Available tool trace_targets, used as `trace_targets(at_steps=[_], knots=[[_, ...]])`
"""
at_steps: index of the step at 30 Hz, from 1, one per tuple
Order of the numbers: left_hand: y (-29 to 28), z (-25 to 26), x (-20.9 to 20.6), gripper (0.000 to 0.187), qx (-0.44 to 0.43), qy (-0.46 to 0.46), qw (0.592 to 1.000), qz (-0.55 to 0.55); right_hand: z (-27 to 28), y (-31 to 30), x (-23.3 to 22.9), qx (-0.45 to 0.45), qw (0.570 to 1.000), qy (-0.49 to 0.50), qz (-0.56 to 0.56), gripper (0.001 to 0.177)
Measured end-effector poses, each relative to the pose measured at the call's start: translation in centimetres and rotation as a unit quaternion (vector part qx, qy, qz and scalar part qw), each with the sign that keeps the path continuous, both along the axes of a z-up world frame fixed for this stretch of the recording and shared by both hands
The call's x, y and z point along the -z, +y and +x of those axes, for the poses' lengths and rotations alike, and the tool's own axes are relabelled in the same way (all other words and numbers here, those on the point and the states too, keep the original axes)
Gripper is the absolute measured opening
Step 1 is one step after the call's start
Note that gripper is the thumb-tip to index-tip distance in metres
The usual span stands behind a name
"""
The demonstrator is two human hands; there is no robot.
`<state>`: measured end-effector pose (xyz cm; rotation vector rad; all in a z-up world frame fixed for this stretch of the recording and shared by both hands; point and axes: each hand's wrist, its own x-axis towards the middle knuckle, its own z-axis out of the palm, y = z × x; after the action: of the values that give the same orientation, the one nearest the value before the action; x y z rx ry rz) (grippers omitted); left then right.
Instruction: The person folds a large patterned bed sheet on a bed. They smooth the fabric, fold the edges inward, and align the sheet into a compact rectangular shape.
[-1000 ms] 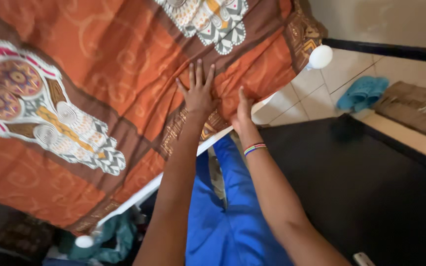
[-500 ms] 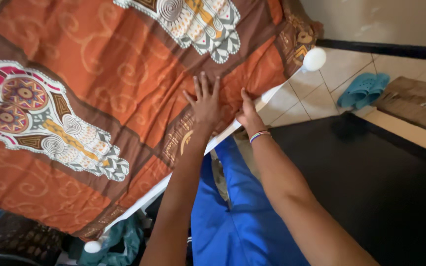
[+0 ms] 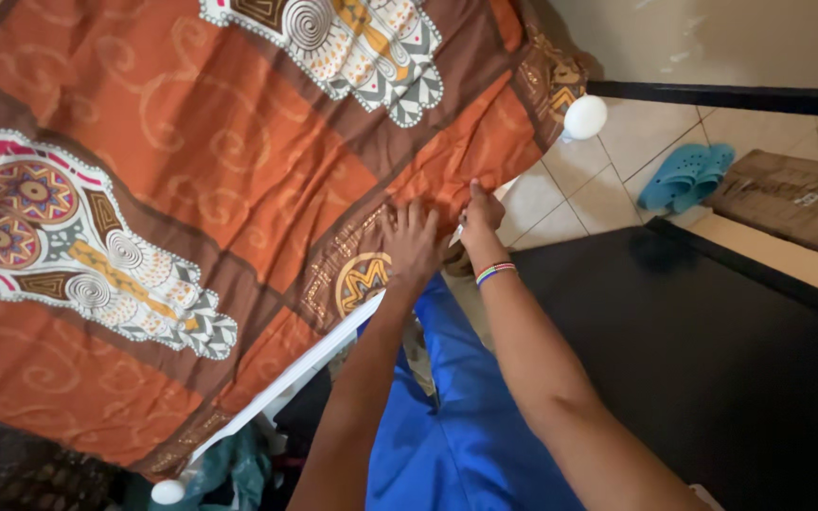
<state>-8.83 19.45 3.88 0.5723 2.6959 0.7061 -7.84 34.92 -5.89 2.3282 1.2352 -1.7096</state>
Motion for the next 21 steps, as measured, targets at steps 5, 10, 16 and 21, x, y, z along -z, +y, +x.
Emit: trace_targets(at_steps=[5, 10, 16, 21], knots=[[1.3, 0.1, 0.4, 0.061, 0.0, -0.03, 0.999, 0.025, -0.2, -1.5, -6.0, -0.184, 0.957, 0.182, 0.133, 0.028], [2.2, -1.6, -0.1, 0.065, 0.004, -0.062, 0.998, -0.028, -0.3, -0.4, -9.8, 0.006, 0.951, 0.279, -0.132, 0.022], [1.7, -0.9, -1.9, 0.062, 0.026, -0.01, 0.994, 0.104, -1.1, 2.7, -9.0, -0.114, 0.932, 0.272, -0.211, 0.04], [1.7, 1.1, -1.5, 0.049, 0.089, -0.021, 0.996, 0.019, 0.4, 4.8, -7.0, -0.269, 0.949, 0.107, 0.123, 0.045]])
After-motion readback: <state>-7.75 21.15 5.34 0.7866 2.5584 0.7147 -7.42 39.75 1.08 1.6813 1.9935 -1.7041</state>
